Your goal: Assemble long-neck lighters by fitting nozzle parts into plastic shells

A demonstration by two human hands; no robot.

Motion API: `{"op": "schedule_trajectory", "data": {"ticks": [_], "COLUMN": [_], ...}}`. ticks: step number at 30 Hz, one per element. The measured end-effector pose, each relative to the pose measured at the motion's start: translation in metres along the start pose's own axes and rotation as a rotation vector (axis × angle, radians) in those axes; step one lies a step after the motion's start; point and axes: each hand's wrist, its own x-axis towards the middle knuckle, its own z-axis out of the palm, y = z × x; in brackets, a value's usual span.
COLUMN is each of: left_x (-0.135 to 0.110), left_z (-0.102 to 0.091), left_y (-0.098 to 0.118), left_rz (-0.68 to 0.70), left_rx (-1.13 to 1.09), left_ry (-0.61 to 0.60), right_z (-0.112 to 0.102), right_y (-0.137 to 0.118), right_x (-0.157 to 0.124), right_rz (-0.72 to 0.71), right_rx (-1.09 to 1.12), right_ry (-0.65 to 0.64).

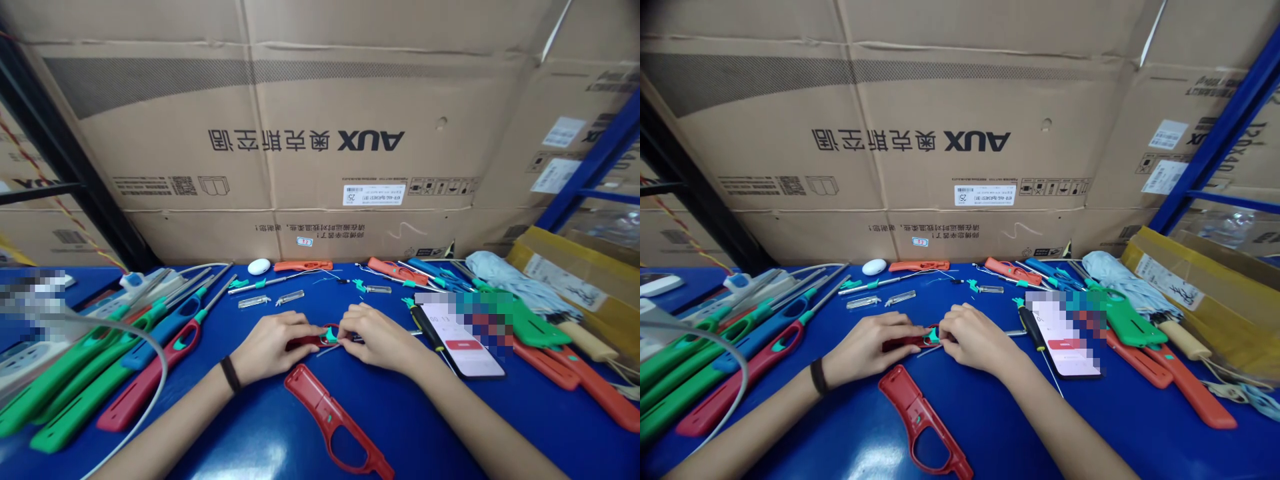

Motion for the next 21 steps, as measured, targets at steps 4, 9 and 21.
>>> {"op": "schedule_trajectory", "data": {"ticks": [4, 9, 21], "left_x": [0.0004, -0.0004, 0.0], "left_z": [0.0001, -0.0005, -0.0014], "left_y": [-0.0005, -0.001, -0.0005], "left_rz": [0.011, -0.005, -0.021], "left_rx": [0.007, 0.016, 0.012], "left_ry": [-0.011, -0.018, -0.02], "right_z": [-0.0002, 0.0001, -0.0013], "right_y": [-0.0047, -0.0023, 0.0031], "right_x": [0.0013, -0.0002, -0.0012], "right_rz": [-0.03, -0.024, 0.035], "right_rx": [-0.109, -0.05, 0.007], "right_ry": [-0.016, 0.009, 0.02]}}
